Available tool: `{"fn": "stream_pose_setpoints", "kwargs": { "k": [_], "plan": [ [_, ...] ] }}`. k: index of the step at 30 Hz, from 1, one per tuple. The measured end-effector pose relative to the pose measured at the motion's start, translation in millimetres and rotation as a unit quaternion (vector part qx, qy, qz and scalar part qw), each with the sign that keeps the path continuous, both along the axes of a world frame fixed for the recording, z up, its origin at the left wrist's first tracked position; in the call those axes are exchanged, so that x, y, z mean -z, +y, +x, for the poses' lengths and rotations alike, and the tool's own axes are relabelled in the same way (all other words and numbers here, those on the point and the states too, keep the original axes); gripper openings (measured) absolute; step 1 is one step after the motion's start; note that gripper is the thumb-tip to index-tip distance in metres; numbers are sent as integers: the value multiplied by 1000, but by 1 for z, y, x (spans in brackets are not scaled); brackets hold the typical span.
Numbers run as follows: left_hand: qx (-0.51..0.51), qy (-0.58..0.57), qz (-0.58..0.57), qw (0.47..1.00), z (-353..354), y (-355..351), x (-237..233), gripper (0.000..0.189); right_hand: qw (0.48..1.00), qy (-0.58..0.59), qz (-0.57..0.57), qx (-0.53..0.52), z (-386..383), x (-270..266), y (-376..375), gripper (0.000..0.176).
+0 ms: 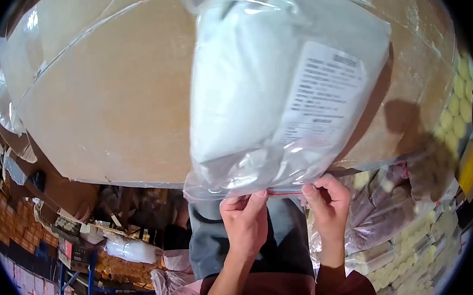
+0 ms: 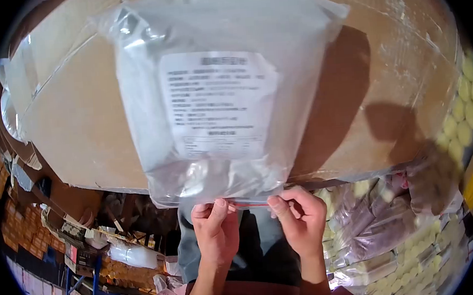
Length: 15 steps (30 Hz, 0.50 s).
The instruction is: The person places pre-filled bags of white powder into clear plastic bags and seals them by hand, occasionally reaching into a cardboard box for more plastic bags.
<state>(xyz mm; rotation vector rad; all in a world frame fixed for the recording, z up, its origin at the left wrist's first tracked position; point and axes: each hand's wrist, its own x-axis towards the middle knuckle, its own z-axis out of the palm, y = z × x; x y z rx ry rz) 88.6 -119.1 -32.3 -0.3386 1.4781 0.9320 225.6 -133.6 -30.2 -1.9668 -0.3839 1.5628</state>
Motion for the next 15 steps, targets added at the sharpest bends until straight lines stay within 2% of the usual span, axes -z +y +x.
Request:
{"fn": "stream_pose_setpoints", "kwargs": {
  "k": [3,4,7,11,13,15],
  "plan": [
    [-17,0,44,999,-10,-2,2,9,1000,17,-22,1,6,-1,-2,14],
    [-18,12,46,999,-12,0,1,17,1000,9,-19,4,6,-2,1,14],
    [-31,57,56,996,-23,5,0,20,1000,-1,-22,-6,12,0,-1,13],
    [-29,66,74,995,-47,-1,3,15,998,2,-58,-20,14,-2,7,14],
    [-86,88,68,990,-54,7,4,7,998,-2,-65,-25,14,-3,6,15],
    [-80,85,68,991,-65,5,2,3,997,-9,-72,-24,12,-6,9,15]
  ]
}}
